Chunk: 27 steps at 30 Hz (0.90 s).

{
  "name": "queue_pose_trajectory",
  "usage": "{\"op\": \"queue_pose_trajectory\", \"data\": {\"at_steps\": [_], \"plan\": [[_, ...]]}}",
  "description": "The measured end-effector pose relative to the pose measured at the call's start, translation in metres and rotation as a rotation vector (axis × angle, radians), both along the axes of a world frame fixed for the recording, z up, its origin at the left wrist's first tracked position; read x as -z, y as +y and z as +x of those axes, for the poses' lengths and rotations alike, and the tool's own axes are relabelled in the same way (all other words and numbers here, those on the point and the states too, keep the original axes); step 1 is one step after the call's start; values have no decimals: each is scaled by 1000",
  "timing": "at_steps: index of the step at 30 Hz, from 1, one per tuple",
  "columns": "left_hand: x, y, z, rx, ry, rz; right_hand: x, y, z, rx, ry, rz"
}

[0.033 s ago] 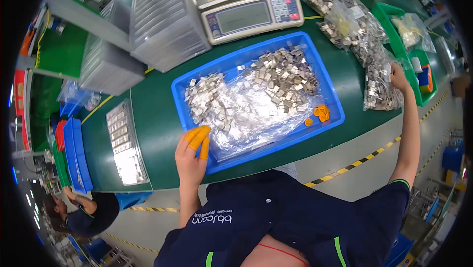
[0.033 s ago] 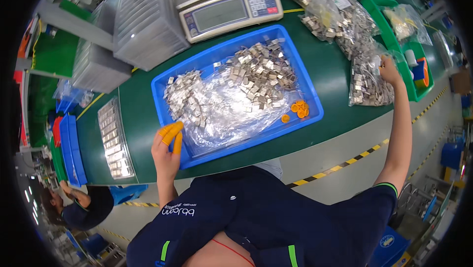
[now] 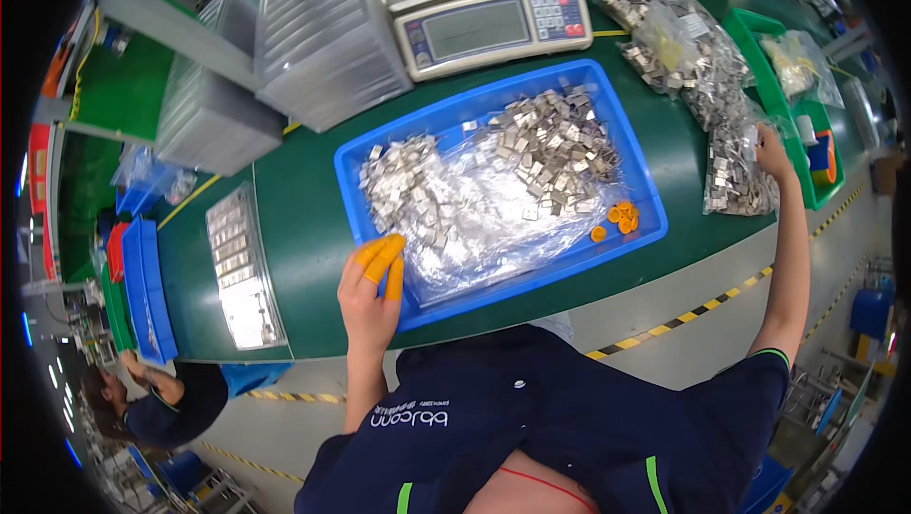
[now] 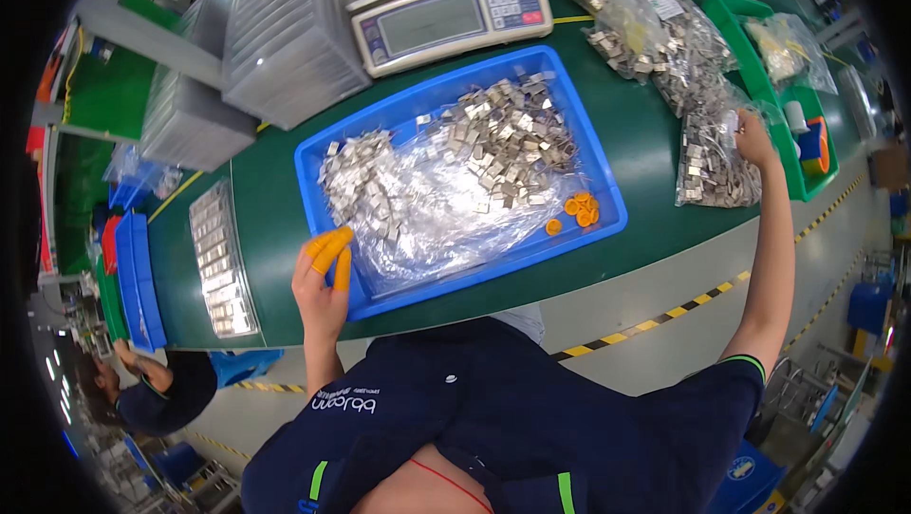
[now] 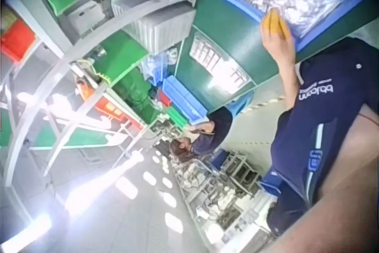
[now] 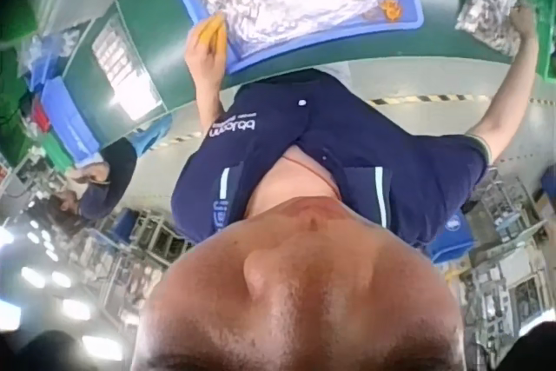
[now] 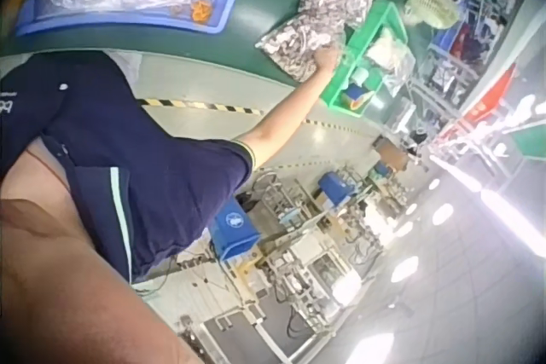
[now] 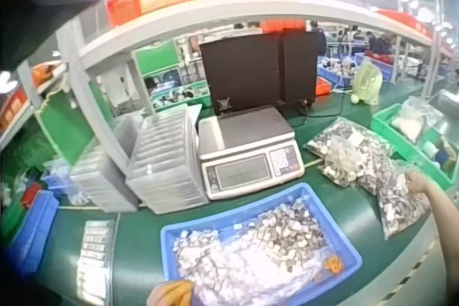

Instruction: The person sorts small metal electronic components by hand from a blue tray into a plastic bag.

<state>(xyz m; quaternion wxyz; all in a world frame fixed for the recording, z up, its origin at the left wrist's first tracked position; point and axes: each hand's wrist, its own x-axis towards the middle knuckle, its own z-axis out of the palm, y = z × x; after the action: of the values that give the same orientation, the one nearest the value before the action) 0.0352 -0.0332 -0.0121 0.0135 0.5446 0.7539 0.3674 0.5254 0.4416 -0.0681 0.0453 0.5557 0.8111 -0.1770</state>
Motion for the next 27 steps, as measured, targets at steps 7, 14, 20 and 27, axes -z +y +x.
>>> {"op": "queue_pose_trajectory", "data": {"at_steps": [7,14,20,27], "plan": [[7,-3,-4,-75,24,163,38,37,33,-40,-18,327],[5,-23,-10,-63,0,219,40,43,73,192,201,418],[5,-33,-13,-64,-22,196,12,40,44,984,979,-87],[14,-35,-14,-94,-37,192,-79,-27,30,1062,1535,-515]]}}
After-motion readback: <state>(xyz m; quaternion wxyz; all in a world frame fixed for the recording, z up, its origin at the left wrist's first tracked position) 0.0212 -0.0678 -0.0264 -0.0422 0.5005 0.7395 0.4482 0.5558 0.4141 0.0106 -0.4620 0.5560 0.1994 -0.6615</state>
